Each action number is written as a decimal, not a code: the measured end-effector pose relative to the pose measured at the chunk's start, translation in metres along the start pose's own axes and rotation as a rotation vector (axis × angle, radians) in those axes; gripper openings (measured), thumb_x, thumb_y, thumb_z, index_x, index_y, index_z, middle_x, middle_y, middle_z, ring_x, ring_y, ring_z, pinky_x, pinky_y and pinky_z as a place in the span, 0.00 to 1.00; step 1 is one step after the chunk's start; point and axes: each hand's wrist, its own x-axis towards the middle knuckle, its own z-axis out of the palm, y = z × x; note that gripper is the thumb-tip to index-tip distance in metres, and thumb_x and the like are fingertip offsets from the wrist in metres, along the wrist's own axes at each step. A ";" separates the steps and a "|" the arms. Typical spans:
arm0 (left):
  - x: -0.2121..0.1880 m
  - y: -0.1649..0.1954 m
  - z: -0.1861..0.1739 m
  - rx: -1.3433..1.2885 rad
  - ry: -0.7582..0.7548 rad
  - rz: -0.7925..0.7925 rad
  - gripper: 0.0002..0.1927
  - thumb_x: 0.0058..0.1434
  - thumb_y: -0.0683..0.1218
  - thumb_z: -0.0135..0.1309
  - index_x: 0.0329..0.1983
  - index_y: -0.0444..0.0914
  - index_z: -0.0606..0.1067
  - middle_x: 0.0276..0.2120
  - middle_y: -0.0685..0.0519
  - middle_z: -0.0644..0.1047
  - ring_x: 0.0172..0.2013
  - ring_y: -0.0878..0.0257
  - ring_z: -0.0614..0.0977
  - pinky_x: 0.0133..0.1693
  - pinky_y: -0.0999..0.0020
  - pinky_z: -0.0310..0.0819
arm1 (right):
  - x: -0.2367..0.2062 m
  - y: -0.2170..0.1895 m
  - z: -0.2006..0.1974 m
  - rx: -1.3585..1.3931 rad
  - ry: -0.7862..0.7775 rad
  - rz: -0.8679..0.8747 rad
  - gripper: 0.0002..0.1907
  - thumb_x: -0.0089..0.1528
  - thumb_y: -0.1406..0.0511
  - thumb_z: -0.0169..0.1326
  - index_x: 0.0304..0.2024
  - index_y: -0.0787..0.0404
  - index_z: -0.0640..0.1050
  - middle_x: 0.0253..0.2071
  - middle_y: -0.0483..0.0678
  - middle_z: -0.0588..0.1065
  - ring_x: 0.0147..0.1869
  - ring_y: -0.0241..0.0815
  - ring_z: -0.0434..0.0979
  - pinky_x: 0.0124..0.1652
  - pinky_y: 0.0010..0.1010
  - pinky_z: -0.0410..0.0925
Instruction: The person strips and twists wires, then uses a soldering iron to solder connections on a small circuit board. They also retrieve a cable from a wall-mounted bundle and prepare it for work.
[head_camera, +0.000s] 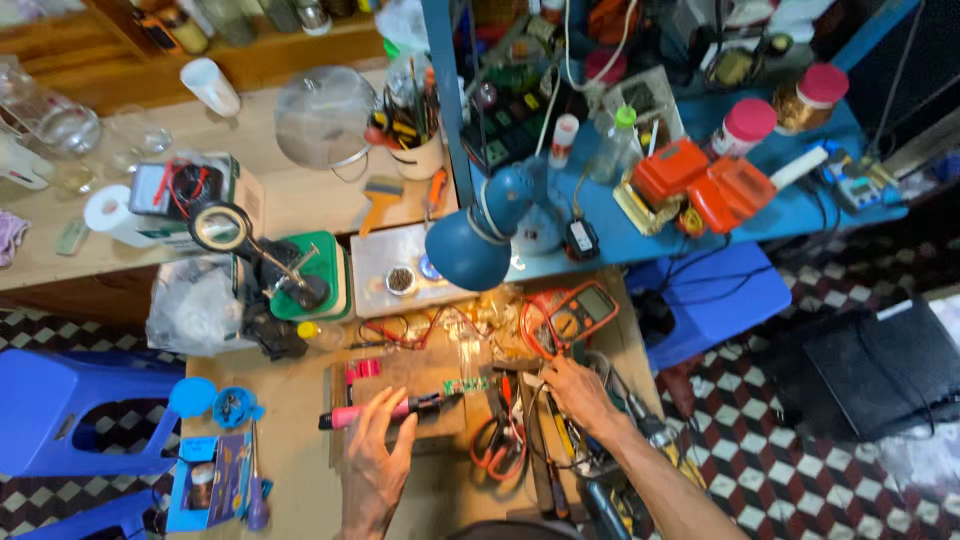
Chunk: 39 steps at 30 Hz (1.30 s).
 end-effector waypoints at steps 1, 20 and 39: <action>0.005 0.002 0.002 -0.001 0.033 -0.003 0.22 0.56 0.46 0.62 0.56 0.40 0.77 0.55 0.47 0.77 0.56 0.49 0.77 0.57 0.57 0.71 | 0.002 0.002 -0.008 0.034 0.067 -0.037 0.11 0.57 0.69 0.56 0.43 0.58 0.76 0.42 0.53 0.73 0.49 0.56 0.76 0.44 0.45 0.72; 0.003 -0.025 0.037 0.017 0.075 -0.161 0.21 0.56 0.49 0.62 0.54 0.46 0.79 0.55 0.52 0.79 0.57 0.56 0.79 0.57 0.59 0.71 | 0.191 -0.029 -0.288 0.161 0.697 -0.154 0.08 0.66 0.70 0.60 0.47 0.65 0.81 0.50 0.54 0.76 0.51 0.48 0.79 0.48 0.36 0.72; 0.069 -0.043 -0.010 -0.177 0.216 -0.247 0.17 0.59 0.45 0.60 0.52 0.41 0.81 0.50 0.50 0.82 0.53 0.59 0.84 0.56 0.64 0.74 | 0.398 0.049 -0.217 0.243 -0.065 0.407 0.12 0.61 0.64 0.60 0.41 0.67 0.82 0.31 0.53 0.80 0.29 0.47 0.78 0.27 0.40 0.71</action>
